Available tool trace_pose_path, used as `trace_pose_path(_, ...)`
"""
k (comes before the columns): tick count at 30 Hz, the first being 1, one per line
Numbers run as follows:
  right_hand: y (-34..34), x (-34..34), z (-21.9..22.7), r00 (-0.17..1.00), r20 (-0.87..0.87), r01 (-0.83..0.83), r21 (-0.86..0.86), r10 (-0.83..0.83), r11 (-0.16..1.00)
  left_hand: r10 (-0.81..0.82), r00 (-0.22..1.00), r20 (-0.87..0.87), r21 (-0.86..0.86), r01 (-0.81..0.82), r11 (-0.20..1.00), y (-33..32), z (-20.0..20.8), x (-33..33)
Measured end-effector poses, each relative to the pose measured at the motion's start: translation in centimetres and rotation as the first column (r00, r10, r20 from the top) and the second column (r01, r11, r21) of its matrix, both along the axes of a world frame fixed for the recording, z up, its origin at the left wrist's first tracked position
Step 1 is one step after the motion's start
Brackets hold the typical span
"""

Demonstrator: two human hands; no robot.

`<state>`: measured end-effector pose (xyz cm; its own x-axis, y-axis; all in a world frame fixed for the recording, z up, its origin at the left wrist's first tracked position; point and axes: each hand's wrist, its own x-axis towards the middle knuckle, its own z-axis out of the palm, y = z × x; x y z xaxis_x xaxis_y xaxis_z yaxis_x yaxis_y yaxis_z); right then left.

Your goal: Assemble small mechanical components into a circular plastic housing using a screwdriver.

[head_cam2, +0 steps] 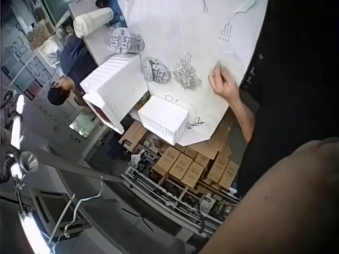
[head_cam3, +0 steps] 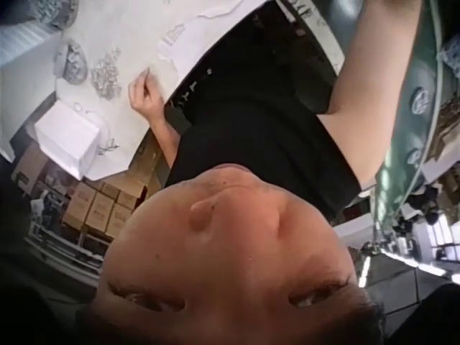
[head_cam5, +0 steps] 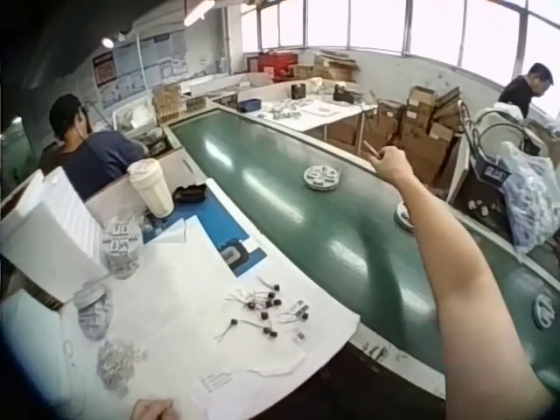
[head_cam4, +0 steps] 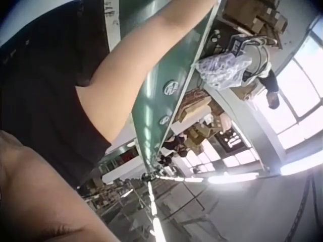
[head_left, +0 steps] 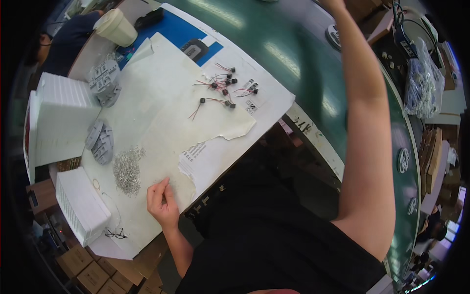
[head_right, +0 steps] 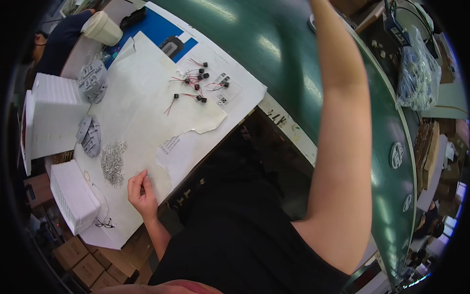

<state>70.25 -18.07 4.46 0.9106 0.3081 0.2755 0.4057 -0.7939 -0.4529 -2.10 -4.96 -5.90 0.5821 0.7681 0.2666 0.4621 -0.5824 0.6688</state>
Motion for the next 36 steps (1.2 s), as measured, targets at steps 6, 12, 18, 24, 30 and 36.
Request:
trace_pose_path(6,-16.8,-8.5,5.9,0.994,-0.079,-0.084,-0.154,0.073,0.984,-0.073,0.997,0.02,0.056,0.071,0.996,0.7,-0.5,-1.0)
trace_pose_path(12,-32.3,-23.0,-1.1,0.94,-0.172,-0.328,-0.228,0.294,0.917,-0.198,0.979,0.039,0.08,0.195,0.978,1.4,-0.6,-0.4)
trace_pose_path(18,-28.7,-28.4,-3.6,0.982,-0.187,-0.061,-0.146,0.033,0.987,-0.212,0.977,0.009,0.041,0.212,0.976,0.7,-0.6,-0.1)
trace_pose_path(24,-10.8,-26.0,-0.9,0.791,-0.131,-0.576,0.167,0.597,0.8,-0.1,0.994,0.032,0.07,0.097,0.993,-0.2,-0.3,-1.0)
trace_pose_path(30,8.8,-36.8,1.0,0.144,-0.289,-0.986,-0.123,0.946,0.113,-0.1,0.984,0.15,0.151,0.077,0.986,-0.3,-0.7,-0.9)
trace_pose_path(36,15.3,-36.4,-3.1,-0.032,-0.215,-0.979,-0.188,0.976,-0.074,-0.016,0.985,0.172,0.136,-0.007,0.991,-0.5,0.5,0.7)
